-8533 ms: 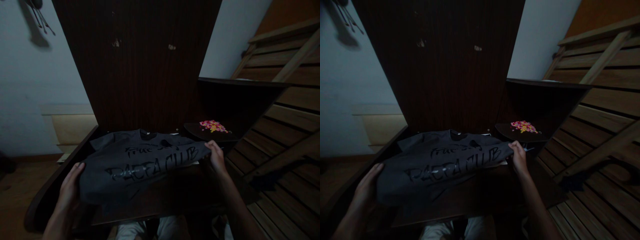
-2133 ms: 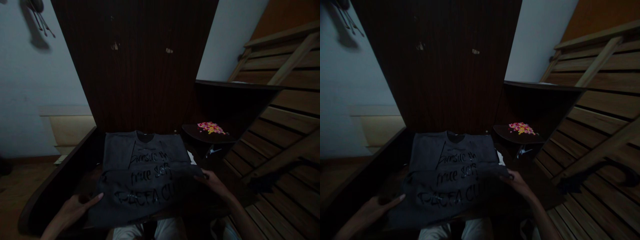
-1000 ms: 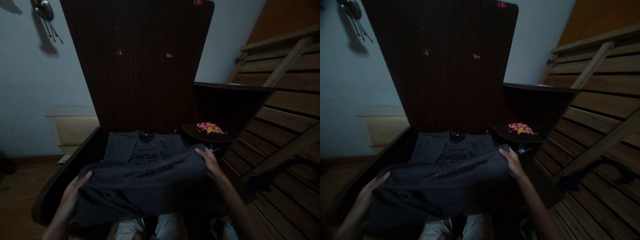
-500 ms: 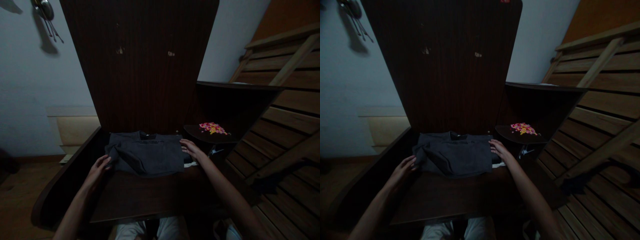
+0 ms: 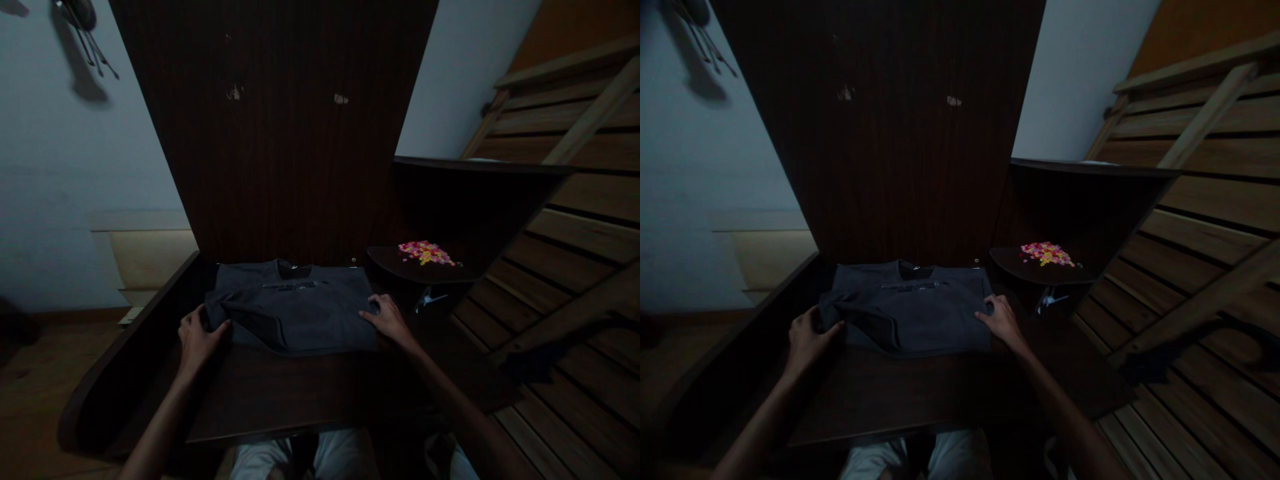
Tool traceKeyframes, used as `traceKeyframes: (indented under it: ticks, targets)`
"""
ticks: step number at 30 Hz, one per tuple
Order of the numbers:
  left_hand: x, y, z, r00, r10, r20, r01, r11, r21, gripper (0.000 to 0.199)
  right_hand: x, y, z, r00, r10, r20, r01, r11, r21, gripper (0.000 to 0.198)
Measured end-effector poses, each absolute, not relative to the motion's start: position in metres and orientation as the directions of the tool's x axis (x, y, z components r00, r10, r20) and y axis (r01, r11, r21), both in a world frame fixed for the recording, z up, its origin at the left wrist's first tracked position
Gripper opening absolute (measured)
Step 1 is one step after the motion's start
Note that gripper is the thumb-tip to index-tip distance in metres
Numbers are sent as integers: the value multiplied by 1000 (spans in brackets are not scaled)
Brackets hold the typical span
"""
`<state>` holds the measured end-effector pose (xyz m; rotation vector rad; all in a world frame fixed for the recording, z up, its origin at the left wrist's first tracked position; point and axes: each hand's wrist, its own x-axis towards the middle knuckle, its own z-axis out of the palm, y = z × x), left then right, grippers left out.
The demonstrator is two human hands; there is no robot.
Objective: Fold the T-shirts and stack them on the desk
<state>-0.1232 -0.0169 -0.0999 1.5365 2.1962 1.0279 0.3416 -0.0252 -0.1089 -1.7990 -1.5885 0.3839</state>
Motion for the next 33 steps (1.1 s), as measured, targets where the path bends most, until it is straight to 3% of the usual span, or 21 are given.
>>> traceKeyframes:
  ticks: [3,7,11,14,19,25,33]
  targets:
    - [-125,-16,-100,-412,902,128,661,200,723,90,343,-25,-115,264,942,206,762,-73,-643,49]
    - [-132,-10,-96,-408,913,-6,644,293,707,77,346,-18,-121,337,932,136,702,-152,-696,61]
    - [-139,-6,-96,-380,914,-141,629,367,685,58,352,-9,-123,352,932,84,621,-165,-766,50]
    - [-138,-6,-98,-369,913,-172,499,350,793,51,351,-7,-120,345,931,117,681,-163,-714,37]
    - [-127,-8,-94,-380,908,-178,289,300,909,41,344,-3,-113,324,925,198,775,-139,-617,20]
    - [-123,-11,-74,-390,914,-110,219,208,953,46,346,5,-109,338,915,219,657,-63,-751,11]
    - [-131,-37,-21,-433,901,-3,274,135,952,46,355,-17,-73,307,910,279,334,171,-927,28]
